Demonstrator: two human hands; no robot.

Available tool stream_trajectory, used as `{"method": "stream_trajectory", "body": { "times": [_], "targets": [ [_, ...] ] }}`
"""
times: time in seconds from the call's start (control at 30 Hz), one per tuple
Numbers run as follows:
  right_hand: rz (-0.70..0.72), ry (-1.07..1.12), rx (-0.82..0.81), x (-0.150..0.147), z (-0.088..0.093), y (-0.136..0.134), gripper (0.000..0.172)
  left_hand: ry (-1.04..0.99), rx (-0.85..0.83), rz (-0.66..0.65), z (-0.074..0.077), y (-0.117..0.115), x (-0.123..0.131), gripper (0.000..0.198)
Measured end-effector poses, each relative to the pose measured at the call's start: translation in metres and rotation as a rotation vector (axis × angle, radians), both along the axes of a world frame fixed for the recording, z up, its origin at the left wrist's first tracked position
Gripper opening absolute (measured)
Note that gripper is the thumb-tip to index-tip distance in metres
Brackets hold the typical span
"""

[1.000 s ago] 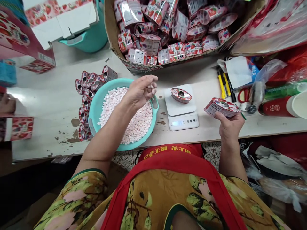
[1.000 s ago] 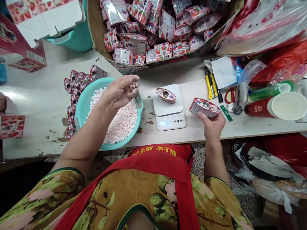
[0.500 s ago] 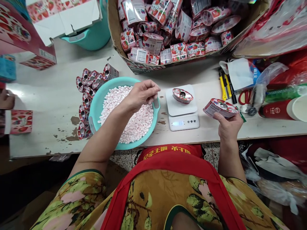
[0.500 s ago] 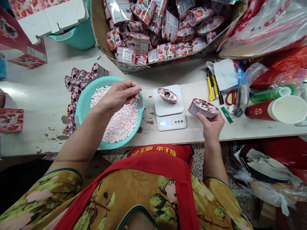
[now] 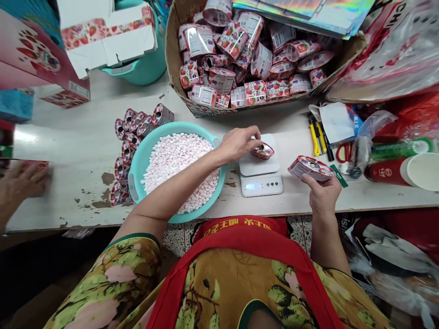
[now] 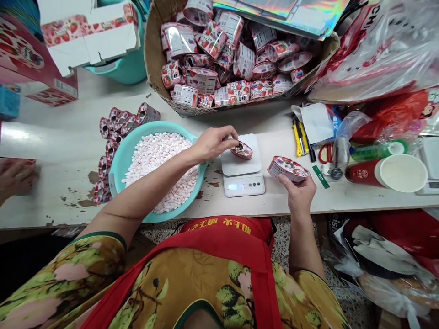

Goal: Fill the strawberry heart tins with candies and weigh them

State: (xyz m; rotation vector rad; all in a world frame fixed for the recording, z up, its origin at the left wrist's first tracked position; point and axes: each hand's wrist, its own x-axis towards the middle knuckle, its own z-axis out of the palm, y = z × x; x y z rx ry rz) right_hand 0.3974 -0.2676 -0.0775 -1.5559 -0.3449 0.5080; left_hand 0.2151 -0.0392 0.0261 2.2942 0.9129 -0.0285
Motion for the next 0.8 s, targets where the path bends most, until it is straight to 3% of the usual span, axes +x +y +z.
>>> {"method": "stream_trajectory", "body": {
  "times": [0.13, 0.23, 0.3, 0.4, 0.47, 0.53, 0.63, 0.8],
  "targets": [
    [0.027, 0.013, -0.009, 0.000, -0.004, 0.006, 0.062, 0.203, 0.199, -0.250, -0.007, -0.014, -0.002, 0.021],
    [0.081, -0.034, -0.051, -0.006, -0.002, 0.020, 0.063, 0.211, 0.317, -0.239, -0.009, -0.015, -0.005, 0.027],
    [0.144, -0.081, -0.091, -0.013, 0.001, 0.033, 0.065, 0.128, 0.349, -0.079, 0.004, -0.007, -0.020, 0.026],
    [0.282, -0.162, -0.145, -0.023, 0.002, 0.056, 0.066, -0.017, 0.424, 0.315, 0.041, 0.017, -0.068, 0.027],
    [0.381, -0.222, -0.167, -0.029, -0.001, 0.073, 0.066, -0.054, 0.468, 0.578, 0.061, 0.045, -0.109, 0.026],
    [0.463, -0.290, -0.180, -0.033, -0.007, 0.089, 0.066, -0.038, 0.446, 0.736, 0.068, 0.080, -0.144, 0.024],
    [0.509, -0.426, -0.181, -0.035, -0.011, 0.104, 0.061, 0.153, 0.396, 0.784, 0.050, 0.135, -0.172, 0.021],
    [0.515, -0.659, -0.134, -0.032, 0.000, 0.100, 0.056, 0.545, 0.280, 0.624, -0.007, 0.199, -0.167, 0.036]
  ]
}}
